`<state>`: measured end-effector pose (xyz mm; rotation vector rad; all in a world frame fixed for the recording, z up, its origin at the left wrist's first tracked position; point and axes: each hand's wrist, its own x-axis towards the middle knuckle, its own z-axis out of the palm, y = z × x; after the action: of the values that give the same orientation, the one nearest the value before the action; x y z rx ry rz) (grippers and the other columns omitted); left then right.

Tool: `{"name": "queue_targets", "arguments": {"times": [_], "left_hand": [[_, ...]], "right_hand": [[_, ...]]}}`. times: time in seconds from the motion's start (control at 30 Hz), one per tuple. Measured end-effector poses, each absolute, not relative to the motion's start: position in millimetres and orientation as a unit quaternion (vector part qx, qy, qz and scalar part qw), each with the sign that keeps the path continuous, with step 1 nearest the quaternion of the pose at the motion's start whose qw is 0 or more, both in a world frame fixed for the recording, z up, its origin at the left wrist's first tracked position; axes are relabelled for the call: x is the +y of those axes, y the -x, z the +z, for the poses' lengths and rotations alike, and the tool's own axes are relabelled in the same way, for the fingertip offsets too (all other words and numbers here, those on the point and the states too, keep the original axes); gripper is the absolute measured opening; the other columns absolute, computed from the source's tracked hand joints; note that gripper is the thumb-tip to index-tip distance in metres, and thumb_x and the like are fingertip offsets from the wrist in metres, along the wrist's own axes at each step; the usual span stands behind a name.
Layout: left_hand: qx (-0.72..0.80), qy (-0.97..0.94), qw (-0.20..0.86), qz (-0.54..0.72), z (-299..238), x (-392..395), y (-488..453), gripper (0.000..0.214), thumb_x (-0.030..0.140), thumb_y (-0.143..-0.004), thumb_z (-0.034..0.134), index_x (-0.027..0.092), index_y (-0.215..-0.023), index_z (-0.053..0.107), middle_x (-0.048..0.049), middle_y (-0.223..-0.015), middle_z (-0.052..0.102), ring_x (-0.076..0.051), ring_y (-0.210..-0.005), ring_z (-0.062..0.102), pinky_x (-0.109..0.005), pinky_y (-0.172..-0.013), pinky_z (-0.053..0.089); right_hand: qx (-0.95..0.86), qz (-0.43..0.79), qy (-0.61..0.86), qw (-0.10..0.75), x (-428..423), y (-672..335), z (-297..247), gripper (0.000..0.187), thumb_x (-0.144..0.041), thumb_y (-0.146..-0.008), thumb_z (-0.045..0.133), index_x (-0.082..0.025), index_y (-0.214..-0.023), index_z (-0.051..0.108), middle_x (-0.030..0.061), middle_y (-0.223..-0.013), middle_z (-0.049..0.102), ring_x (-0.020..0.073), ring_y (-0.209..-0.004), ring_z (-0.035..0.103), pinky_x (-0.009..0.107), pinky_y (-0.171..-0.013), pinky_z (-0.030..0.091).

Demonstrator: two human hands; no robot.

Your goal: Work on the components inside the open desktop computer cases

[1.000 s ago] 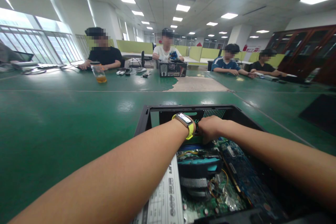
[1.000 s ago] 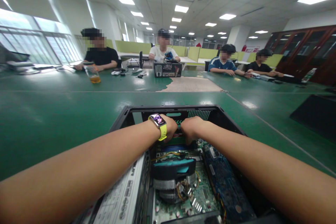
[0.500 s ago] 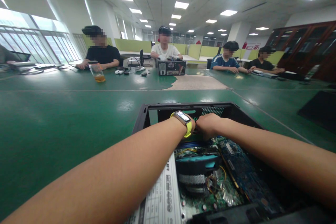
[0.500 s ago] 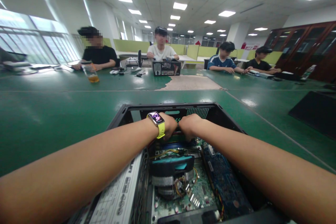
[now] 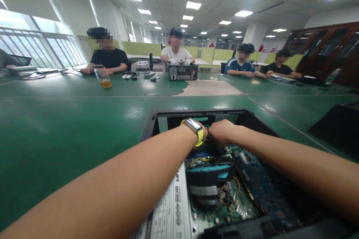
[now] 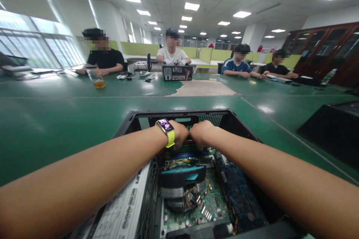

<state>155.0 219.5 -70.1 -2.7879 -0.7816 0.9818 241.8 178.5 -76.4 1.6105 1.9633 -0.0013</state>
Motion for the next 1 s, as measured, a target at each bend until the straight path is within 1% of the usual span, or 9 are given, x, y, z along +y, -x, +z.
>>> {"name": "queue_targets", "arguments": {"times": [0.07, 0.17, 0.23, 0.33, 0.43, 0.53, 0.7, 0.9, 1.0], "left_hand": [[-0.251, 0.903, 0.05, 0.344, -63, 214, -155, 0.048, 0.022, -0.054, 0.078, 0.013, -0.1, 0.07, -0.01, -0.105, 0.068, -0.025, -0.088, 0.063, -0.031, -0.08, 0.053], [-0.253, 0.9, 0.051, 0.351, -58, 210, -154, 0.05, 0.023, -0.055, 0.078, 0.014, -0.103, 0.069, -0.0096, -0.107, 0.067, -0.025, -0.091, 0.063, -0.03, -0.08, 0.052], [-0.252, 0.902, 0.048, 0.347, -58, 210, -154, 0.05, 0.022, -0.053, 0.078, 0.014, -0.102, 0.07, -0.0105, -0.107, 0.067, -0.026, -0.09, 0.063, -0.031, -0.079, 0.052], [-0.251, 0.908, 0.034, 0.333, -62, 212, -155, 0.049, 0.017, -0.051, 0.077, 0.009, -0.099, 0.071, -0.0144, -0.103, 0.068, -0.028, -0.086, 0.063, -0.035, -0.079, 0.051], [-0.255, 0.911, 0.017, 0.323, -66, 215, -155, 0.045, 0.013, -0.05, 0.076, 0.008, -0.094, 0.072, -0.0159, -0.099, 0.069, -0.028, -0.082, 0.063, -0.038, -0.079, 0.051], [-0.253, 0.91, 0.013, 0.328, -67, 217, -154, 0.042, 0.014, -0.05, 0.075, 0.009, -0.092, 0.072, -0.0149, -0.098, 0.069, -0.028, -0.081, 0.063, -0.037, -0.077, 0.052], [-0.243, 0.914, 0.015, 0.325, -70, 220, -154, 0.048, 0.021, -0.048, 0.079, 0.011, -0.094, 0.071, -0.0135, -0.099, 0.069, -0.028, -0.084, 0.063, -0.035, -0.075, 0.053], [-0.235, 0.915, 0.008, 0.327, -81, 228, -156, 0.039, 0.025, -0.053, 0.079, 0.018, -0.09, 0.072, -0.0064, -0.096, 0.07, -0.024, -0.083, 0.064, -0.03, -0.071, 0.053], [-0.234, 0.912, 0.011, 0.338, -77, 227, -156, 0.046, 0.027, -0.052, 0.08, 0.016, -0.096, 0.071, -0.0084, -0.1, 0.069, -0.025, -0.085, 0.064, -0.03, -0.074, 0.052]], "right_hand": [[0.742, 0.001, -0.603, 0.295, 179, -242, -77, 0.046, -0.029, -0.055, 0.071, -0.012, -0.098, 0.069, 0.0168, -0.097, 0.067, 0.0296, -0.086, 0.064, 0.033, -0.065, 0.05], [0.744, 0.0, -0.6, 0.294, 180, -242, -79, 0.046, -0.029, -0.054, 0.071, -0.014, -0.097, 0.069, 0.0155, -0.095, 0.068, 0.0293, -0.085, 0.064, 0.033, -0.064, 0.05], [0.745, -0.002, -0.598, 0.296, 180, -243, -80, 0.044, -0.03, -0.055, 0.07, -0.014, -0.096, 0.069, 0.0152, -0.093, 0.068, 0.0294, -0.084, 0.064, 0.033, -0.064, 0.05], [0.749, -0.004, -0.595, 0.292, 180, -242, -79, 0.044, -0.03, -0.056, 0.069, -0.013, -0.097, 0.069, 0.0158, -0.094, 0.068, 0.0298, -0.085, 0.064, 0.034, -0.064, 0.05], [0.748, -0.004, -0.598, 0.288, 179, -242, -78, 0.047, -0.031, -0.054, 0.071, -0.013, -0.097, 0.069, 0.0162, -0.095, 0.068, 0.0297, -0.085, 0.064, 0.033, -0.064, 0.05], [0.748, -0.005, -0.599, 0.287, 179, -242, -78, 0.047, -0.031, -0.054, 0.071, -0.014, -0.097, 0.069, 0.0157, -0.095, 0.068, 0.0299, -0.085, 0.064, 0.033, -0.064, 0.05], [0.745, -0.009, -0.601, 0.289, 178, -242, -78, 0.045, -0.032, -0.058, 0.069, -0.014, -0.1, 0.069, 0.0155, -0.096, 0.068, 0.0304, -0.086, 0.064, 0.034, -0.065, 0.05], [0.746, -0.011, -0.6, 0.288, 177, -241, -76, 0.047, -0.031, -0.056, 0.07, -0.013, -0.1, 0.068, 0.0152, -0.097, 0.068, 0.0299, -0.087, 0.064, 0.033, -0.065, 0.05], [0.743, -0.015, -0.602, 0.293, 178, -240, -76, 0.05, -0.034, -0.054, 0.072, -0.013, -0.1, 0.069, 0.015, -0.097, 0.068, 0.0295, -0.086, 0.064, 0.032, -0.065, 0.049]]}}
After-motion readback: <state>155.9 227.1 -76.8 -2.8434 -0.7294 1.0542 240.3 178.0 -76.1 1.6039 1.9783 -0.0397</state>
